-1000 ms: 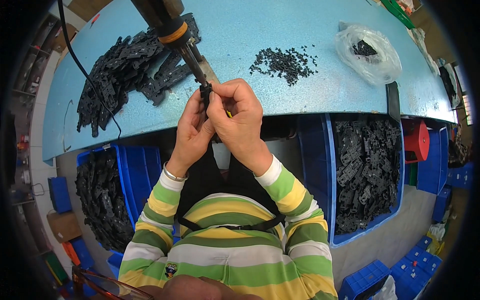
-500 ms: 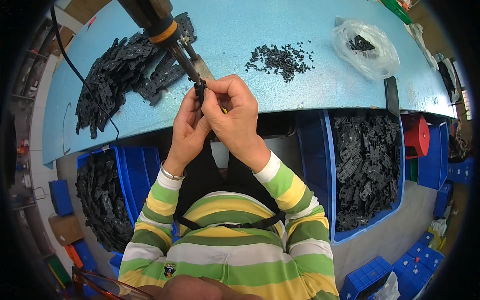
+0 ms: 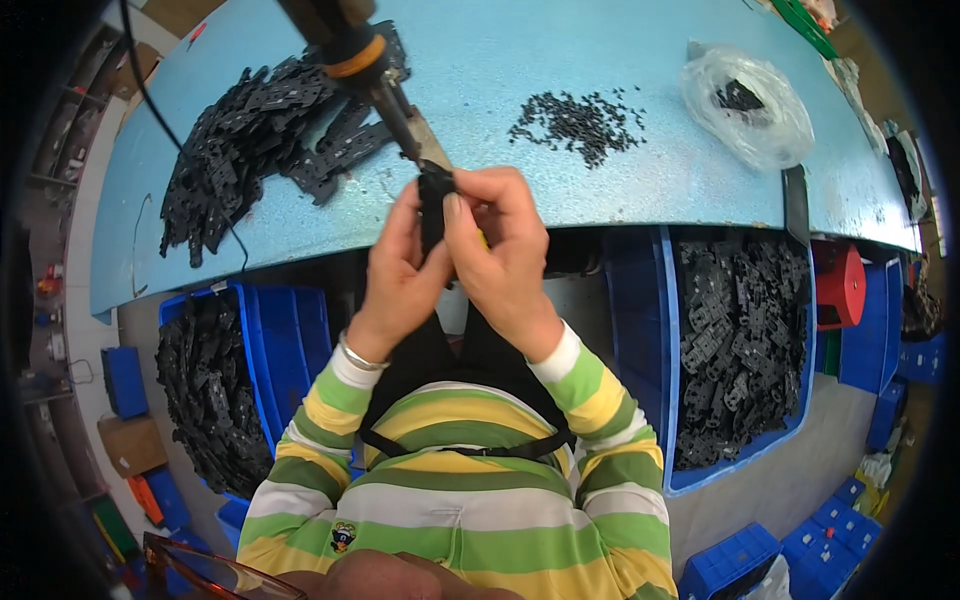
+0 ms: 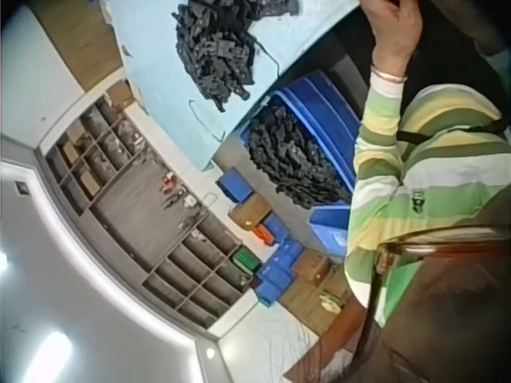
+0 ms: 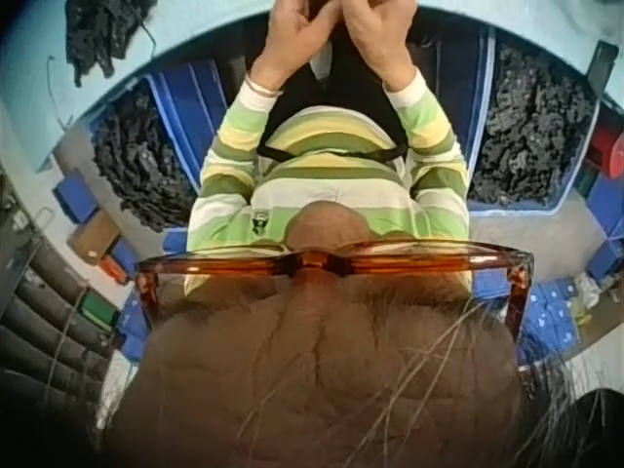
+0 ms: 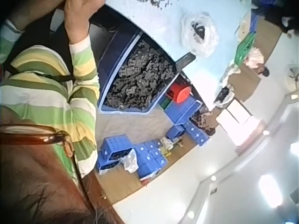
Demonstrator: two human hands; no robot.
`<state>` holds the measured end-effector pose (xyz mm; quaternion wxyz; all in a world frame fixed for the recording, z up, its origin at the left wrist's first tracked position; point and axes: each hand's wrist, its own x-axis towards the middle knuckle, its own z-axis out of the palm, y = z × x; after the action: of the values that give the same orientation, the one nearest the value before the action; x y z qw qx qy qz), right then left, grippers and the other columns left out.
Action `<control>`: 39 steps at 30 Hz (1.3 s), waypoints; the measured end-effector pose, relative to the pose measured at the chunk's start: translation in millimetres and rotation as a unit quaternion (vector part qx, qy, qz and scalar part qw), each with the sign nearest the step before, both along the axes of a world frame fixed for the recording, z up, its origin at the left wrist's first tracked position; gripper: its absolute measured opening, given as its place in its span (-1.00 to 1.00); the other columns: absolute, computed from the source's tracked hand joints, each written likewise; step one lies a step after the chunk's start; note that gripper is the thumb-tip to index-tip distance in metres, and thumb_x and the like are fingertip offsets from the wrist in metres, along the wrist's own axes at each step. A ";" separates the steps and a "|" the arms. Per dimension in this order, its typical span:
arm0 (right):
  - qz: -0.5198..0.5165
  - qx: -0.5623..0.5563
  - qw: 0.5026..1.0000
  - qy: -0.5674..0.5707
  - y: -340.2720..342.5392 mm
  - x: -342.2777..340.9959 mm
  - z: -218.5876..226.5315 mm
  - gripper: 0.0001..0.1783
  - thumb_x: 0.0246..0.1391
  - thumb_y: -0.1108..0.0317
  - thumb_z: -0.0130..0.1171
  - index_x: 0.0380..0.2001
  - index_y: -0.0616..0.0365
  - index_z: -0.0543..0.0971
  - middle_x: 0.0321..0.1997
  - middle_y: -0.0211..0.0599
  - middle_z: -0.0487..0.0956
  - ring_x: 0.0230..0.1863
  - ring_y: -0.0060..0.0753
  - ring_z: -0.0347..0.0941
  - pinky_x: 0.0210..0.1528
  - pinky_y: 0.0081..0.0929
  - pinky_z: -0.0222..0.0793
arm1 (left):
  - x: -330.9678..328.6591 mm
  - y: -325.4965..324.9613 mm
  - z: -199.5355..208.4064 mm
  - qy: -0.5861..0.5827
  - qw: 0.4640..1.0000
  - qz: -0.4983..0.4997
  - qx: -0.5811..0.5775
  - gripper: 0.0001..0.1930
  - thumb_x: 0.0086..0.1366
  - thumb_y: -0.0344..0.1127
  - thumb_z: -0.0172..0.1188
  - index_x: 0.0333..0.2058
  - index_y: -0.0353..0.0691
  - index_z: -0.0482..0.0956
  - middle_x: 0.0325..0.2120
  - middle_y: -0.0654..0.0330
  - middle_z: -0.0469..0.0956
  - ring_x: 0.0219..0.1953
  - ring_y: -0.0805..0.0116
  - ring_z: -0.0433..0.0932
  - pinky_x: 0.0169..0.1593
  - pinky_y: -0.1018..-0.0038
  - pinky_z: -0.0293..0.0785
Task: Assembling small plastic toy components by attaching small parts to a larger housing using an electric screwdriver.
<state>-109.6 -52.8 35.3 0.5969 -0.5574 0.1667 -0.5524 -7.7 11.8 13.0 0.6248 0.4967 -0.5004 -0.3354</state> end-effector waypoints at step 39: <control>0.180 0.238 0.931 0.211 42.6 -87.1 -17.5 -0.77 0.32 0.36 0.10 -0.05 0.27 0.50 -0.29 -0.32 0.63 -0.41 -0.62 0.50 -0.36 -0.65 0.44 | -29.5 55.5 6.8 0.410 0.905 -0.083 0.069 -0.59 0.47 -0.31 0.01 0.22 -0.34 0.32 0.09 -0.02 0.48 0.29 0.01 0.35 0.32 0.10 0.27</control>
<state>-196.6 -10.2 17.9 0.7526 -0.5230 0.3124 -0.2499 -37.2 67.3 19.8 0.7090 0.3136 -0.2149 -0.5940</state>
